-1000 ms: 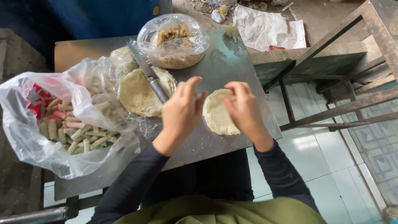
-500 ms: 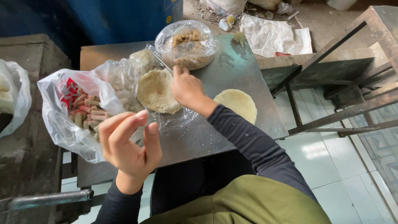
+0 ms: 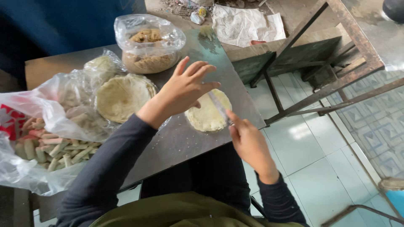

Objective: The person sits at a metal table and peels round flatbreads apart into thin layers by hand, stacking the separated rounds. They then use a knife to cut a stack of flatbread into pieces, fold and press the pieces, and continue peeling more flatbread rounds.

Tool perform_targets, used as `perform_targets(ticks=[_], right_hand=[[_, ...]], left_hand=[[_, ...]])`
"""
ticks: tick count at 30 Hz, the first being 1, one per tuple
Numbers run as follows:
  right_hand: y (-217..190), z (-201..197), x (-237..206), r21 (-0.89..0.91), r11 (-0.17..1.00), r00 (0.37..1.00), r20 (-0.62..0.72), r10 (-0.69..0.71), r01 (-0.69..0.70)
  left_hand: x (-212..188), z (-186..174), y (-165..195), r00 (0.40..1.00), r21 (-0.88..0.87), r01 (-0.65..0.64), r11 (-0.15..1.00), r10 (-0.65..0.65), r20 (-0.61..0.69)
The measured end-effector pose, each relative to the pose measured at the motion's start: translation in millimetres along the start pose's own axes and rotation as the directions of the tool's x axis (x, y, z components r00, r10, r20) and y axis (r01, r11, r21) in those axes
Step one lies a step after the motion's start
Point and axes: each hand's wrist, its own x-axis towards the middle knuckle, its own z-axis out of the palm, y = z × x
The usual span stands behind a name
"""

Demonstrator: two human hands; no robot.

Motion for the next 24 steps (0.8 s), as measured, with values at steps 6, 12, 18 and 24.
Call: perform_targets(ticks=[6,12,18,24], right_hand=[[10.6,22.6,4.5,-0.163,0.987,1.0,-0.016,-0.012,0.009],[15.7,29.5,11.6,-0.201,0.979,0.999,-0.014,-0.035,0.032],[21.8,37.4,13.3,-0.244,0.97,0.999,0.036,-0.006,0.015],[18.1,49.4,20.1,-0.342,0.939,0.999,0.045,-0.023,0.037]], left_hand=[[30.8,77.5,-21.8,0.917,0.117,-0.093,0.989,0.039,0.396],[41.2,104.1,-34.8,0.85,0.103,-0.071,0.992,0.006,0.527],[48.5,109.0,-36.6,0.801,0.114,-0.079,0.99,-0.006,0.599],[55.0,105.2,-41.9,0.759,0.091,-0.068,0.994,-0.007,0.65]])
